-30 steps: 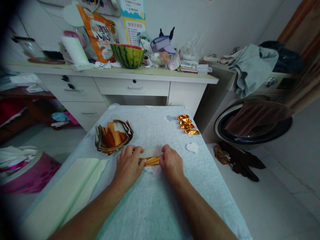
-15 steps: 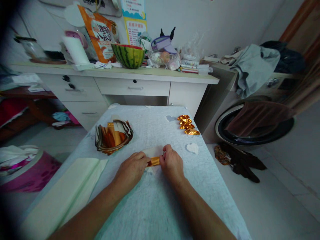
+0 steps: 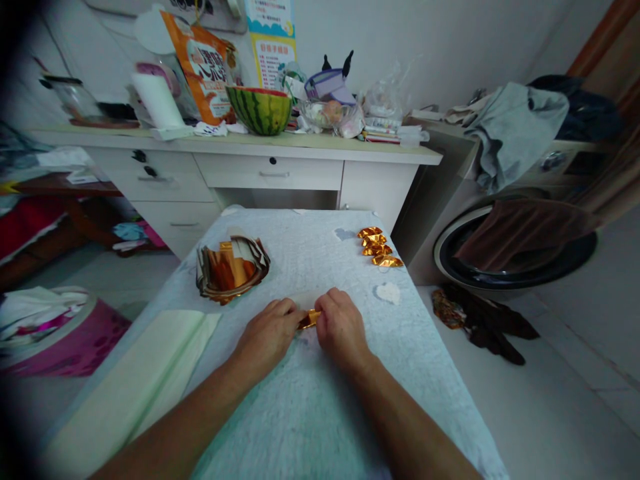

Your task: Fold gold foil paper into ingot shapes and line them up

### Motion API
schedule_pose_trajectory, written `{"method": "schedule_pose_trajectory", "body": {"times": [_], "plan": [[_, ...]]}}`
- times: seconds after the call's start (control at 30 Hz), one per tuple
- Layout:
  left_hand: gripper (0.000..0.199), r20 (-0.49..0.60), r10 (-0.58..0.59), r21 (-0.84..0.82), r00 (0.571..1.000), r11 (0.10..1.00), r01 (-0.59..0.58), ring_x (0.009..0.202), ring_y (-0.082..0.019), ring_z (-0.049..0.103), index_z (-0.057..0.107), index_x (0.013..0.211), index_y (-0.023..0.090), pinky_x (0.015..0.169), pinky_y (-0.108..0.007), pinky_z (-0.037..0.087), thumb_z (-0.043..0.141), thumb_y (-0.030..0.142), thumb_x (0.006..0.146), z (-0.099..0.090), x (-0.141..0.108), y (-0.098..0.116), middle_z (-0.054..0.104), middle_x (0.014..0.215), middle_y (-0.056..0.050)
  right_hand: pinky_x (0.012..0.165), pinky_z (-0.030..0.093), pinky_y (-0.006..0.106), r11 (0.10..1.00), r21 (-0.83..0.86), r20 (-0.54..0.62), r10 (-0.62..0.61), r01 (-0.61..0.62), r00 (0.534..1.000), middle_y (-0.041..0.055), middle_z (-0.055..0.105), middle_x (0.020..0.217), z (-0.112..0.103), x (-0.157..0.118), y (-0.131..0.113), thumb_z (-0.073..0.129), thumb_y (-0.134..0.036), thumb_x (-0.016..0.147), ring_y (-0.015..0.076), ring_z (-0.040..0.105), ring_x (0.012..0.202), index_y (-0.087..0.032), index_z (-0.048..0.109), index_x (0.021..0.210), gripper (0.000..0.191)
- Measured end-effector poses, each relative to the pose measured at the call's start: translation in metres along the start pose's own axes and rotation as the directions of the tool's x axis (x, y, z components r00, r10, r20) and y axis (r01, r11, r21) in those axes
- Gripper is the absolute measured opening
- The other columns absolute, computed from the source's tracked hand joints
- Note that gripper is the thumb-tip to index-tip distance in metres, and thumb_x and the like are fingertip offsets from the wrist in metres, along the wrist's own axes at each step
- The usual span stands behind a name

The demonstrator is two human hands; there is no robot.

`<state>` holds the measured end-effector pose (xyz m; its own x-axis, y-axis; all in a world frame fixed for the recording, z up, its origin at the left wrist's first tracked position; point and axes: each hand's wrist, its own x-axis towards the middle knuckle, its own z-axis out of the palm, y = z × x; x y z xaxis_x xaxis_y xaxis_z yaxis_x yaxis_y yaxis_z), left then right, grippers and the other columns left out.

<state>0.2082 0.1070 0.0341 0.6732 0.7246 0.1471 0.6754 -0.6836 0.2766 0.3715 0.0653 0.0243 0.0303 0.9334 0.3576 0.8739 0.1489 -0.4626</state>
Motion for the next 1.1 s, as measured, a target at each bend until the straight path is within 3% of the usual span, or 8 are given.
{"method": "schedule_pose_trajectory", "body": {"times": [0.1, 0.23, 0.37, 0.5, 0.77, 1.1], "plan": [[0.023, -0.011, 0.004, -0.043, 1.0, 0.999, -0.005, 0.084, -0.018, 0.051, 0.068, 0.097, 0.026, 0.072, -0.029, 0.042, 0.047, 0.018, 0.09, 0.002, 0.0, -0.001, 0.058, 0.087, -0.003, 0.077, 0.039, 0.027, 0.999, 0.021, 0.092, -0.036, 0.034, 0.995, 0.0039, 0.057, 0.082, 0.002, 0.0, -0.002, 0.047, -0.004, 0.076, 0.0175, 0.051, 0.082, -0.019, 0.058, 0.08, 0.019], [0.03, -0.019, -0.006, -0.139, 1.0, 0.99, 0.003, 0.088, -0.019, 0.05, 0.068, 0.104, 0.027, 0.079, -0.031, 0.041, 0.047, 0.013, 0.087, 0.001, 0.0, -0.008, 0.057, 0.09, -0.004, 0.077, 0.039, 0.027, 0.999, -0.03, 0.159, 0.022, -0.017, 0.987, 0.0045, 0.059, 0.082, 0.006, 0.002, -0.003, 0.047, -0.005, 0.078, 0.0168, 0.052, 0.081, -0.017, 0.059, 0.079, 0.017], [0.035, 0.075, -0.066, -0.189, 0.995, 0.979, 0.079, 0.095, -0.02, 0.047, 0.067, 0.11, 0.034, 0.084, -0.033, 0.039, 0.051, 0.016, 0.084, -0.005, 0.001, -0.019, 0.056, 0.098, -0.003, 0.077, 0.037, 0.026, 0.996, -0.084, 0.153, 0.048, -0.035, 0.987, 0.0044, 0.059, 0.082, 0.008, 0.002, -0.006, 0.048, -0.007, 0.081, 0.0165, 0.051, 0.081, -0.017, 0.059, 0.08, 0.015], [0.042, 0.159, -0.08, -0.208, 0.984, 0.972, 0.113, 0.098, -0.02, 0.045, 0.063, 0.116, 0.038, 0.088, -0.033, 0.037, 0.049, 0.016, 0.083, -0.01, 0.002, -0.032, 0.053, 0.103, -0.002, 0.072, 0.036, 0.028, 0.986, -0.159, 0.141, 0.068, -0.045, 0.988, 0.005, 0.058, 0.082, 0.009, 0.002, -0.013, 0.055, -0.021, 0.085, 0.0178, 0.05, 0.078, -0.017, 0.057, 0.08, 0.006], [0.042, 0.206, -0.043, -0.247, 0.978, 0.964, 0.095, 0.101, -0.02, 0.044, 0.059, 0.12, 0.042, 0.091, -0.034, 0.034, 0.054, 0.024, 0.083, -0.01, 0.002, -0.041, 0.051, 0.104, -0.001, 0.074, 0.034, 0.035, 0.939, -0.342, 0.073, 0.062, -0.034, 0.995, 0.0103, 0.056, 0.086, 0.021, -0.001, -0.019, 0.056, -0.056, 0.082, 0.0242, 0.048, 0.081, -0.016, 0.054, 0.086, 0.04], [0.044, 0.216, -0.032, -0.244, 0.976, 0.966, 0.086, 0.101, -0.02, 0.045, 0.059, 0.121, 0.042, 0.09, -0.033, 0.035, 0.054, 0.023, 0.082, -0.012, 0.003, -0.042, 0.052, 0.105, -0.001, 0.073, 0.034, 0.034, 0.954, -0.289, 0.055, 0.105, -0.085, 0.993, 0.0088, 0.055, 0.09, 0.014, -0.002, -0.016, 0.062, -0.051, 0.079, 0.0239, 0.049, 0.083, -0.017, 0.05, 0.094, 0.04]]}}
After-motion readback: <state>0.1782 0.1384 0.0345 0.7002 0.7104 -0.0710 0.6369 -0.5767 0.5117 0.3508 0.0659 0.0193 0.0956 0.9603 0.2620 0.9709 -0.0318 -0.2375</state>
